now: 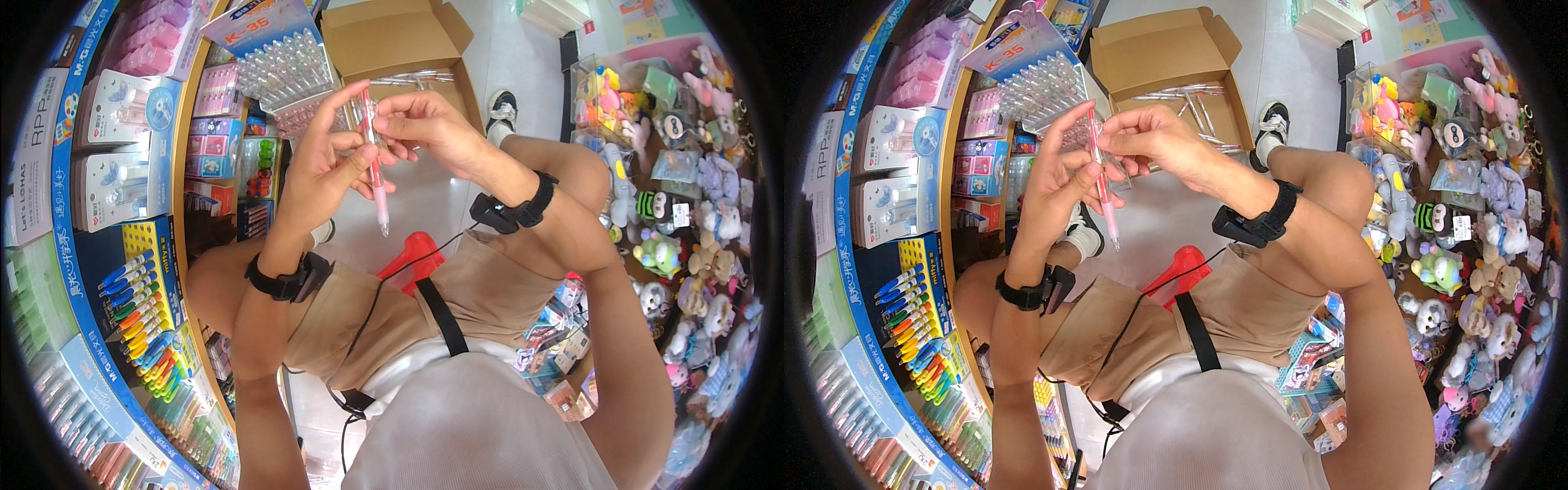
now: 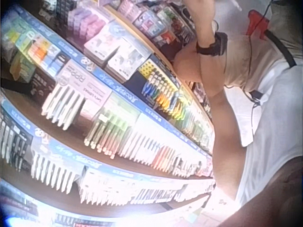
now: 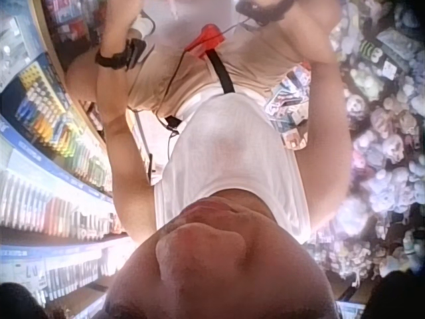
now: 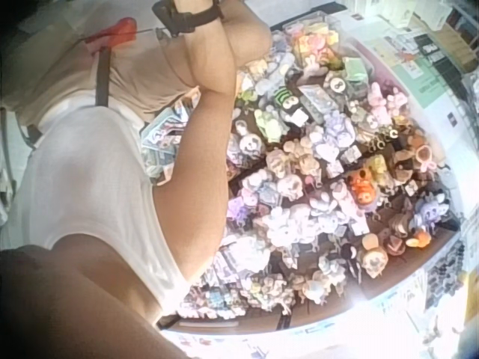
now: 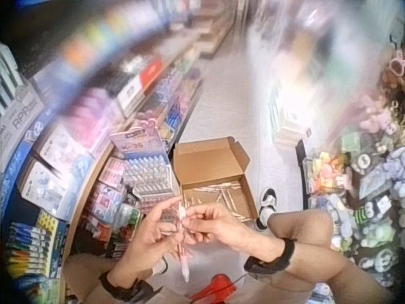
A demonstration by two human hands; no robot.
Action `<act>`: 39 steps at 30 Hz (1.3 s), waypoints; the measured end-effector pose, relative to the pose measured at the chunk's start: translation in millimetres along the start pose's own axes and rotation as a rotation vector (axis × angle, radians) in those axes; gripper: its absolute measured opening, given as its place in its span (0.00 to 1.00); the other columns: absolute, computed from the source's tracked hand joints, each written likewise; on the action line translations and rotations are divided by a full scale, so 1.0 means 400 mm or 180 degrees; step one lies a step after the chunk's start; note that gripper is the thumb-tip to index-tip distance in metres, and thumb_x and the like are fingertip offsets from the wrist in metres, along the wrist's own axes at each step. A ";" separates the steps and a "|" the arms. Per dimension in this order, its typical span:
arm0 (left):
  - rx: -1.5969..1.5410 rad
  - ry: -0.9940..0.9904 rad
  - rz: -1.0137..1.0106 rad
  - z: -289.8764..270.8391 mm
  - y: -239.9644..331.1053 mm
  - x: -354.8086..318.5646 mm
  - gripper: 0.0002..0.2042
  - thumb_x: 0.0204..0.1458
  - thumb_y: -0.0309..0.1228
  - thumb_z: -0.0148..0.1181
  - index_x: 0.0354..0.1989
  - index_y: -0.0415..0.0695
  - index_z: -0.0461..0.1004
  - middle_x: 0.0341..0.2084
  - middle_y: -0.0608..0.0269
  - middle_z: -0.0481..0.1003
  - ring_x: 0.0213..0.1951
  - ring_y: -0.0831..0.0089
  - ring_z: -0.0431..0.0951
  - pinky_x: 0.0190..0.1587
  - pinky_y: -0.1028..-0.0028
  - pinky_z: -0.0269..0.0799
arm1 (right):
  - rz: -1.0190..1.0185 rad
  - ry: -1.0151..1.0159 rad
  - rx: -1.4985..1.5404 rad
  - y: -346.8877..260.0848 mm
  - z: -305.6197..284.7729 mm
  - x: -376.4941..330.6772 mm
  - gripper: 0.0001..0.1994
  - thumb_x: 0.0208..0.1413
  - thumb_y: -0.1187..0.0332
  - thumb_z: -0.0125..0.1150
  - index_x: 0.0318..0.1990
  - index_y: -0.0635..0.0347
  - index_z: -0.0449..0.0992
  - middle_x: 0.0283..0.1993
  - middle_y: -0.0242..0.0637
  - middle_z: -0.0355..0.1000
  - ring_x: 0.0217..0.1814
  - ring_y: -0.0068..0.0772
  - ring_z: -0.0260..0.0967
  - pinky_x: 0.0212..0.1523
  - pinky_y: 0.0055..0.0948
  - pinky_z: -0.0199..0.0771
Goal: The person assembles pens by inserting ink refills into barrels and attaching caps while sitting in a stationery store aisle. They take pen components from a cardboard box and place completed pens into a plastic tray.
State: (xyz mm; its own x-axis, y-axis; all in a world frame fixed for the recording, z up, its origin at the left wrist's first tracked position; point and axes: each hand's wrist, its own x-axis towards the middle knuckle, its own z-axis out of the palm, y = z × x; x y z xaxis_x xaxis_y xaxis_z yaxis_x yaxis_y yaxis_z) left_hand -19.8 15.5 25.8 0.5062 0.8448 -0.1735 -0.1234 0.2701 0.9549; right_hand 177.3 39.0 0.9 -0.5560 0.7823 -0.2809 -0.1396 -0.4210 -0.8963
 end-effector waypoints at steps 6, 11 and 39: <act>-0.0160 0.0008 -0.0039 0.000 -0.006 0.002 0.27 0.59 0.27 0.54 0.64 0.46 0.49 0.32 0.46 0.78 0.28 0.59 0.82 0.25 0.75 0.77 | -0.0026 -0.0035 0.0037 -0.006 0.007 -0.003 0.09 0.60 0.62 0.56 0.32 0.56 0.75 0.22 0.24 0.68 0.23 0.12 0.61 0.23 0.16 0.56; -0.0200 0.0075 -0.0133 0.003 -0.010 0.000 0.26 0.58 0.26 0.55 0.62 0.46 0.50 0.32 0.45 0.78 0.28 0.59 0.82 0.26 0.74 0.77 | -0.0027 -0.0133 0.0030 -0.006 0.007 -0.004 0.09 0.60 0.62 0.55 0.32 0.56 0.74 0.22 0.25 0.68 0.23 0.13 0.61 0.23 0.16 0.56; 0.0235 0.0212 -0.0005 0.010 -0.017 0.009 0.24 0.56 0.26 0.58 0.61 0.44 0.59 0.27 0.58 0.77 0.26 0.74 0.79 0.24 0.80 0.73 | -0.0146 0.0005 0.0014 -0.001 0.006 -0.002 0.12 0.60 0.66 0.56 0.47 0.62 0.76 0.25 0.24 0.71 0.25 0.11 0.63 0.21 0.14 0.58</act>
State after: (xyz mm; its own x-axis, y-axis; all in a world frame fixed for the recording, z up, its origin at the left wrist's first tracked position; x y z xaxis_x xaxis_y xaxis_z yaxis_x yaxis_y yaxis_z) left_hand -14.0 14.9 19.6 0.4481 0.8740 -0.1882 -0.0583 0.2386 0.9694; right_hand 175.9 37.4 2.5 -0.5475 0.8017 -0.2400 -0.1686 -0.3866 -0.9067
